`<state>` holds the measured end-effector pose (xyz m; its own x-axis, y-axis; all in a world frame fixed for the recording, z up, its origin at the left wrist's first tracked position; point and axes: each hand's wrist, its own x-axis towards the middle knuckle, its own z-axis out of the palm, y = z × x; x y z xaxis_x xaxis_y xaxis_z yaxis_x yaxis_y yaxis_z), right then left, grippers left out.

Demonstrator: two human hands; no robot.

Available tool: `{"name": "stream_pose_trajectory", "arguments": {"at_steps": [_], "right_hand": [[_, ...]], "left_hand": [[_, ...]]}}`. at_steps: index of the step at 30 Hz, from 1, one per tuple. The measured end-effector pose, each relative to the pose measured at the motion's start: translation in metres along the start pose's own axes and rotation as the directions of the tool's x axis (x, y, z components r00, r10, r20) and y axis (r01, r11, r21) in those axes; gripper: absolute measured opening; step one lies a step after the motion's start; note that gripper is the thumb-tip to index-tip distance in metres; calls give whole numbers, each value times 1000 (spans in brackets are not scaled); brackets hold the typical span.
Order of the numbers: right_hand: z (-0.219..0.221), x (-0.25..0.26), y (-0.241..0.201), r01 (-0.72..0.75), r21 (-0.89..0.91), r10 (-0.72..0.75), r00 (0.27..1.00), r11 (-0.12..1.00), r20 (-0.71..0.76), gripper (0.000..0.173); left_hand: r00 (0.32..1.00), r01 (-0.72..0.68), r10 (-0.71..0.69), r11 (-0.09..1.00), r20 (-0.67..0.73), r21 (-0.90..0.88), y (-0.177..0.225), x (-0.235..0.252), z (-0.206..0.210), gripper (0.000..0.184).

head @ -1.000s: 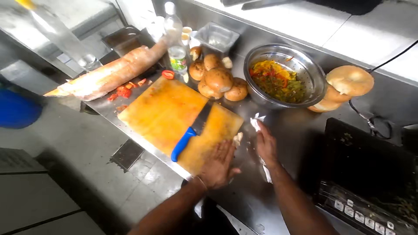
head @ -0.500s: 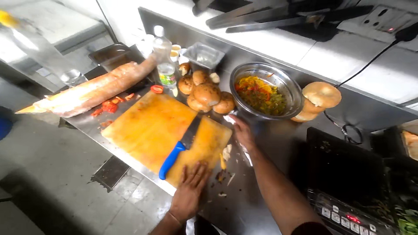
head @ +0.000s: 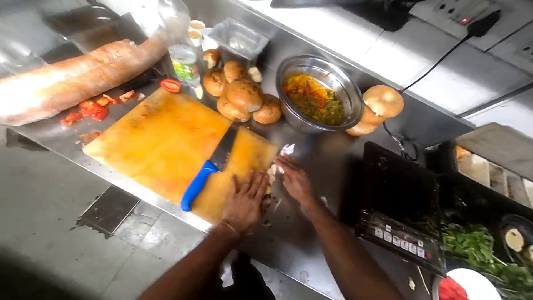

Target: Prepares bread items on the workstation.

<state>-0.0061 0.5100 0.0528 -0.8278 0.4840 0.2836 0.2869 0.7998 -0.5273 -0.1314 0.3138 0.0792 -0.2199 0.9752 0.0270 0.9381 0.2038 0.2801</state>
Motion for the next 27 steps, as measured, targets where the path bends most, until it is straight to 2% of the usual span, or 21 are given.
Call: {"name": "stream_pose_trajectory", "arguments": {"at_steps": [1,3,4,5,6,7,8,9,10,12,13,17,20,22,24,25,26,27], "right_hand": [[2,-4,-8,0,9,0,1000,1000,9,46],[5,-12,-23,-10,35,9,1000,999,20,44],[5,-16,-30,-12,45,11,1000,999,28,44],[8,-22,-36,-5,52,3,999,999,32,44],[11,-29,-43,1,64,-4,999,998,32,45],[15,-36,-50,7,76,-9,1000,997,19,44],[19,-44,-58,11,89,-11,1000,996,-5,44],[23,-51,-69,5,104,-3,1000,995,-22,43],[28,-60,-81,0,118,5,999,993,-41,42],[38,-86,-111,-15,134,24,998,991,-63,38],[43,-103,-130,-36,134,42,998,990,-39,36],[72,-162,-202,-87,196,83,996,977,31,29],[70,-174,-227,-105,325,126,991,940,-45,29],[49,-175,-223,-129,497,230,962,858,-146,29],[13,-177,-200,-179,592,425,851,786,-308,32],[-9,-179,-183,-268,540,525,749,798,-404,33],[-31,-184,-163,-444,391,591,636,807,-497,30],[-48,-193,-144,-642,208,635,555,738,-538,30]], "left_hand": [[1000,-25,25,995,1,-98,0,0,-6,63],[984,-66,-5,917,-177,-392,3,-34,-14,49],[971,-36,-104,827,-214,-562,7,-63,-17,43],[967,75,-229,665,-108,-743,10,-94,-18,45],[933,292,-317,389,171,-874,11,-123,-19,49],[803,533,-325,18,499,-846,12,-142,-19,55],[625,675,-235,-315,744,-667,9,-151,-14,64],[505,702,-97,-531,858,-474,2,-155,-3,70],[465,697,19,-624,885,-353,-4,-152,8,73],[492,693,174,-671,853,-262,-9,-140,23,75],[506,682,190,-686,842,-255,-9,-133,23,75],[503,597,82,-753,861,-277,-4,-128,0,54],[536,643,71,-680,841,-352,-2,-126,-17,46],[538,680,64,-623,841,-387,-3,-127,-13,43],[526,700,88,-610,846,-371,0,-124,-7,48],[569,699,190,-625,800,-348,-11,-126,9,51],[597,698,249,-629,762,-342,-18,-128,21,52],[604,699,271,-631,750,-336,-22,-129,28,51]]}}
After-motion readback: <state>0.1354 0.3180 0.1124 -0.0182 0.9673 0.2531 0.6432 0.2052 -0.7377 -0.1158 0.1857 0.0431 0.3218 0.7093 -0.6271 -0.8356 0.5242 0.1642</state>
